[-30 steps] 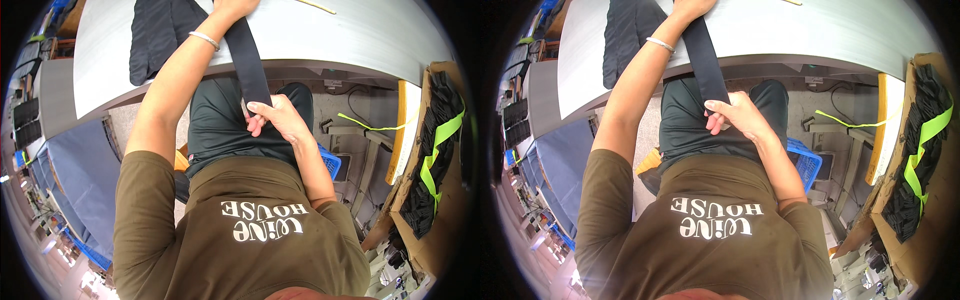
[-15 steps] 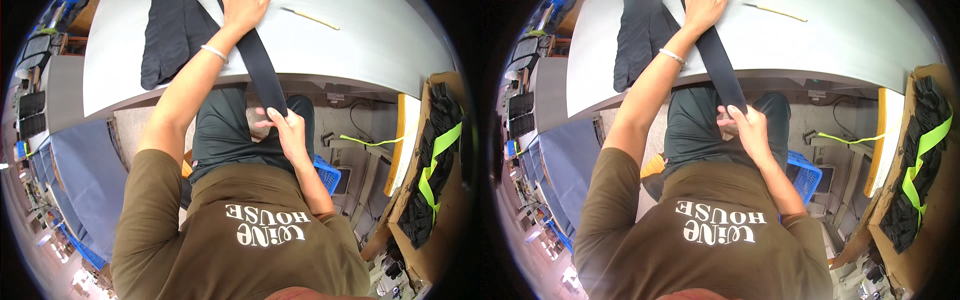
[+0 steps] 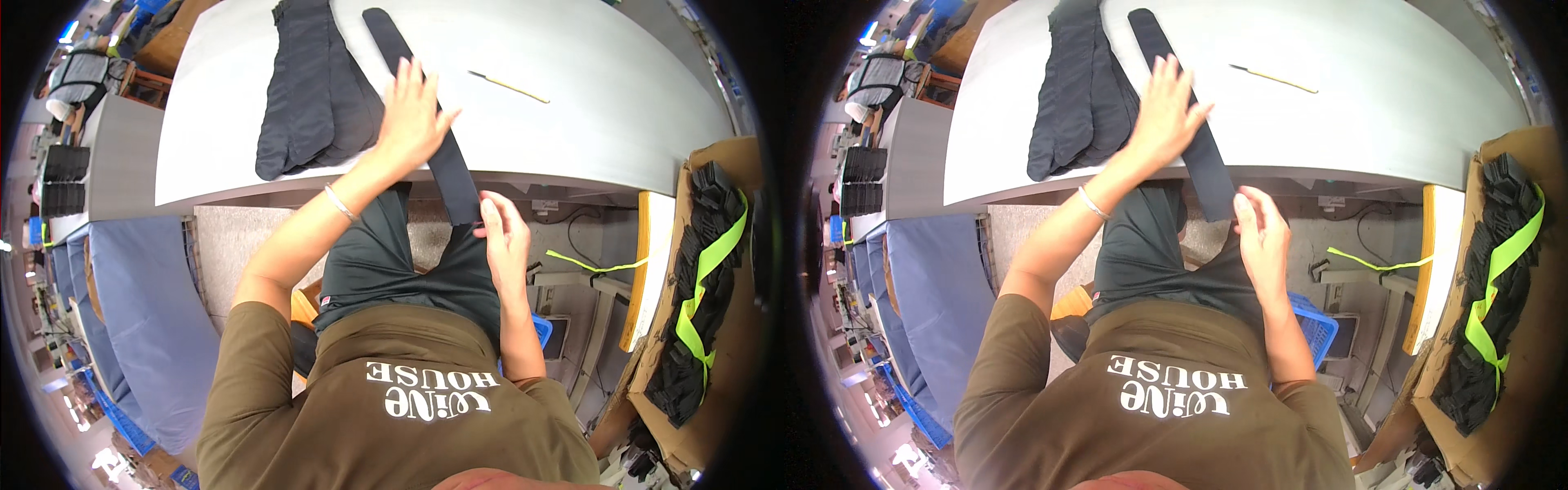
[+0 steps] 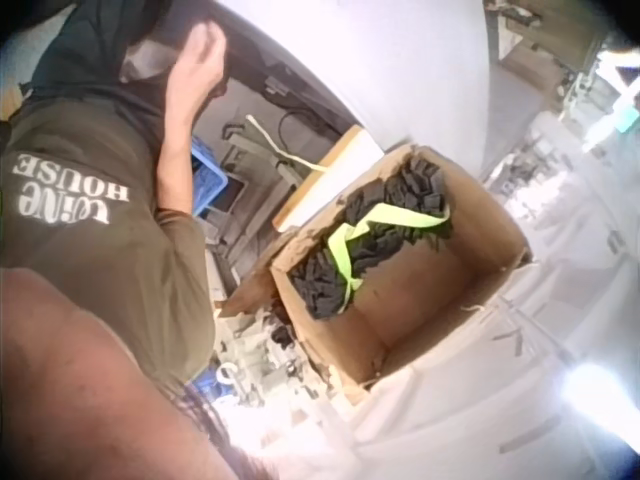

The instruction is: Inserting a long fabric strip into a narrow fabric sleeve as part of a manufacturing process using a small hand tool.

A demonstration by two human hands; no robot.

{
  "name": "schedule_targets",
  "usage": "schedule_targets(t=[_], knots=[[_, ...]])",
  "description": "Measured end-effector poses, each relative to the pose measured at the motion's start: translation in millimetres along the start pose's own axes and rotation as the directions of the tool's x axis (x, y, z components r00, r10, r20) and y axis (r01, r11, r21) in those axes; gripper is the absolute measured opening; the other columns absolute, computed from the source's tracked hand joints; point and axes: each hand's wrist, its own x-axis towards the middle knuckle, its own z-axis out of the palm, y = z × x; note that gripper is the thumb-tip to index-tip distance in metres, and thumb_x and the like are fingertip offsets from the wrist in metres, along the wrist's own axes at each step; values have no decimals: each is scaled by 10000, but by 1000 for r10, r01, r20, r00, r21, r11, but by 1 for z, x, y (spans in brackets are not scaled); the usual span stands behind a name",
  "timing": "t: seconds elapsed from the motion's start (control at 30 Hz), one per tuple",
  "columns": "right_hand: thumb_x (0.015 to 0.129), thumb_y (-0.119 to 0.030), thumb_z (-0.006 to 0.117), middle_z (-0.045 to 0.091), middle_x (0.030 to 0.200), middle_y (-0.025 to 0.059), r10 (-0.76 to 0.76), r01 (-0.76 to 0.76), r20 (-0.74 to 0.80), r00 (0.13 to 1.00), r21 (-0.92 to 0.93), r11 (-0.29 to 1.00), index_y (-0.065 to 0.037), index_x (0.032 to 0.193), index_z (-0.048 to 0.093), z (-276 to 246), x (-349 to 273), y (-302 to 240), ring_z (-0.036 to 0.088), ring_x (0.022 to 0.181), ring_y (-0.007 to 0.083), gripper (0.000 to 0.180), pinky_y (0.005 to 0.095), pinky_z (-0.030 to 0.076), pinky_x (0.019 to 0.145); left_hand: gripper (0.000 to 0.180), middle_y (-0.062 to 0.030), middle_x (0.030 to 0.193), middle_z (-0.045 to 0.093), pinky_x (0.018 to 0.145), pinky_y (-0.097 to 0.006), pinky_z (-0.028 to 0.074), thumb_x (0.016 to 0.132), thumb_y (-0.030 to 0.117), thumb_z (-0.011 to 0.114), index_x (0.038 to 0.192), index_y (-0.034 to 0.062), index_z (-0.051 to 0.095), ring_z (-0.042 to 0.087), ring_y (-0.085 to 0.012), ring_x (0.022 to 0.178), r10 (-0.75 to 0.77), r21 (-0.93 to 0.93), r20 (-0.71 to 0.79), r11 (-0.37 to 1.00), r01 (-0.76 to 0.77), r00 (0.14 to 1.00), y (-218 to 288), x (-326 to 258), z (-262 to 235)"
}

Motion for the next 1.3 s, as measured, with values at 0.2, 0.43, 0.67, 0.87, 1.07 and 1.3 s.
schedule_targets(t=[0.2, 0.43, 0.67, 0.87, 1.07, 1.3], knots=[[973, -368, 600, 678, 679, 97, 232, -414, 521, 821, 265, 871, 25, 976, 655, 26, 21, 0, 554, 456, 93, 397, 219, 431, 442, 841, -331, 1539, 234, 1196, -525, 124, 967, 508, 488, 1458, -140, 269, 163, -425, 1475, -12, 64, 79, 998, 7, 997, 3, -3, 19], [979, -331, 578, 639, 626, 107, 292, -455, 497, 817, 247, 855, 54, 993, 648, 5, -14, 6, 526, 426, 106, 391, 232, 415, 416, 847, -313, 1542, 254, 1198, -512, 130, 971, 551, 448, 1451, -131, 299, 173, -418, 1474, -81, 140, 14, 987, 78, 997, -19, 42, 36], [972, -304, 586, 635, 627, 124, 403, -534, 474, 783, 180, 826, 65, 1016, 651, -40, -55, 18, 537, 424, 127, 377, 238, 424, 414, 841, -292, 1525, 310, 1191, -494, 170, 958, 557, 470, 1432, -125, 341, 225, -416, 1455, -122, 120, -28, 985, 125, 992, -30, 68, 48], [990, -248, 567, 686, 724, 114, 430, -529, 457, 779, 110, 842, 28, 1034, 631, -84, -80, 55, 612, 510, 122, 287, 226, 468, 476, 669, -281, 1351, 507, 1128, -496, 253, 930, 457, 583, 1293, -100, 514, 371, -392, 1358, -279, -169, -56, 949, 267, 959, -37, 64, 31], [982, -260, 567, 723, 865, 128, 519, -574, 425, 742, 2, 819, 36, 1093, 624, -139, -105, 76, 680, 631, 147, 321, 230, 509, 577, 331, -141, 1070, 699, 851, -338, 519, 931, 219, 673, 1143, -33, 639, 663, -217, 998, -348, -893, 351, 154, 422, 869, 27, 8, -31], [956, -264, 620, 729, 959, 92, 578, -630, 343, 740, 56, 774, -9, 1098, 659, -172, -157, 99, 672, 763, 119, 294, 236, 507, 683, 352, -143, 1089, 700, 856, -338, 564, 892, 138, 718, 1187, -26, 620, 692, -216, 971, -140, -844, 505, -286, 454, 852, 72, -37, -41]])
